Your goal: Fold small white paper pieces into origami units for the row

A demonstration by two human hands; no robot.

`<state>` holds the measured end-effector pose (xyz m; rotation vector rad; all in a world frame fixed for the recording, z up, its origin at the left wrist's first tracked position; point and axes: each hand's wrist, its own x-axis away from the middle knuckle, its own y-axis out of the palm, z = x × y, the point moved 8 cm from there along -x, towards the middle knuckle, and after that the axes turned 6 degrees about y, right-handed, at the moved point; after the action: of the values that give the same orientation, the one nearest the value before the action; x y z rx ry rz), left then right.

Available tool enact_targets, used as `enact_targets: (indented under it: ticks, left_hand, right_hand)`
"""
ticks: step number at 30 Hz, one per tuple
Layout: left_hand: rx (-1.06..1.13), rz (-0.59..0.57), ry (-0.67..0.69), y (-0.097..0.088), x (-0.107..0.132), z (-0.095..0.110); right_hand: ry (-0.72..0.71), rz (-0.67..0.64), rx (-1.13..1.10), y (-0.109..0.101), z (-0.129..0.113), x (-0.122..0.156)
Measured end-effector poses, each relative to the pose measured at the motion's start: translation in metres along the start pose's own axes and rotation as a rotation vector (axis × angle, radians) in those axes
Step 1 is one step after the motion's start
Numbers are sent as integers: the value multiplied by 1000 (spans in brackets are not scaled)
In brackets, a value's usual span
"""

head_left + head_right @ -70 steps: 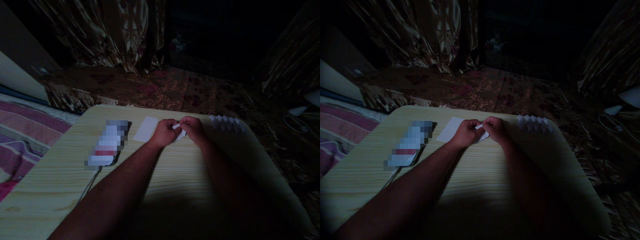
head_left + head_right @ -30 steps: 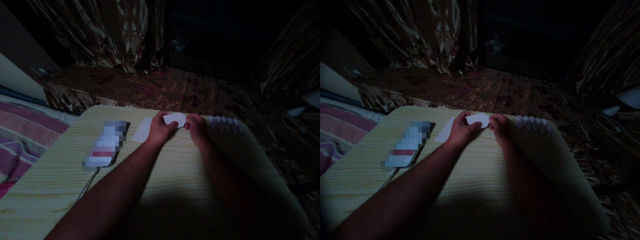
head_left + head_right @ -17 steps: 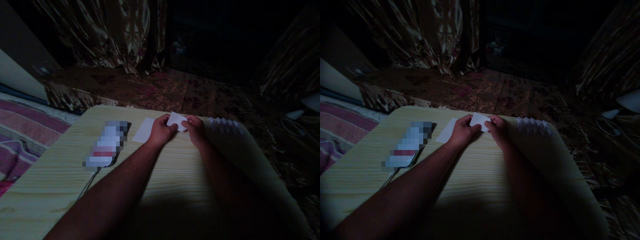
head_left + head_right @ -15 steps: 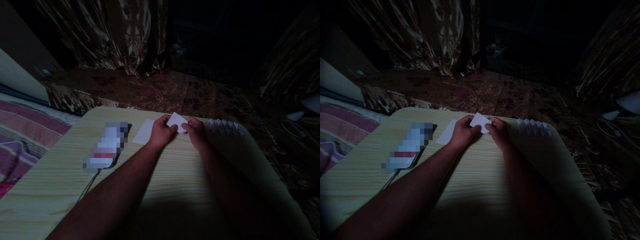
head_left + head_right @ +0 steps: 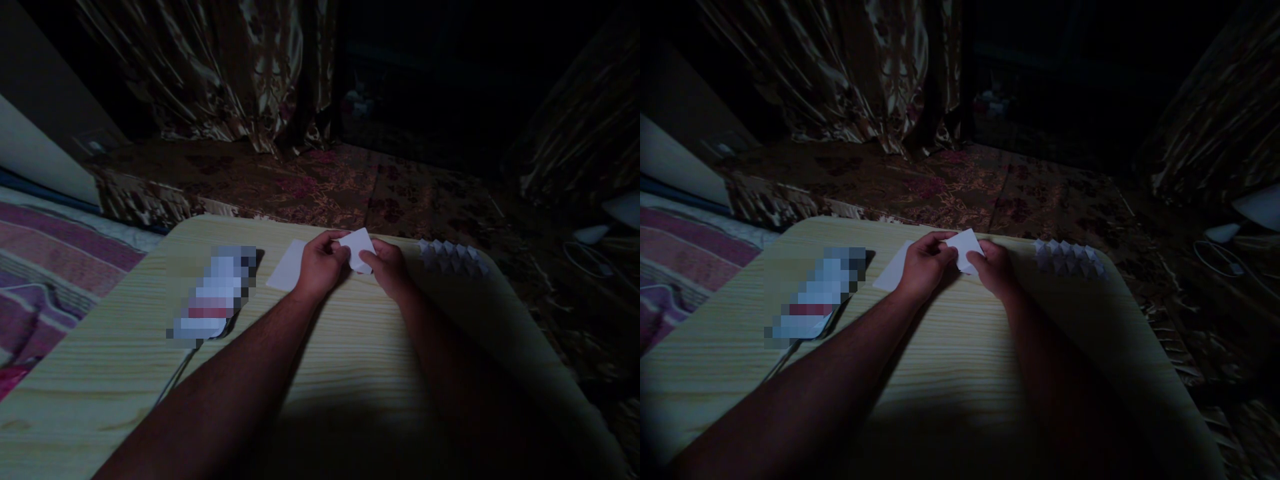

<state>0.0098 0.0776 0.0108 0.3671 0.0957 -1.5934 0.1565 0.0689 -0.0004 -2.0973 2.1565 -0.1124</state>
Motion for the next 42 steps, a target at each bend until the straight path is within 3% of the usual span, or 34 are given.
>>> enact_targets:
  ticks: [22,32,42]
  left_hand:
    - [-17,16,-58,-2,0,-1]
    - [0,34,-70,-4,-1,-6]
    - [-12,44,-77,-4,0,-7]
  right_hand:
    - [1,-20,-146,0,-8,5]
    - [59,-72,-129,2,-6,6]
    - [11,-52,-56,2,-9,6]
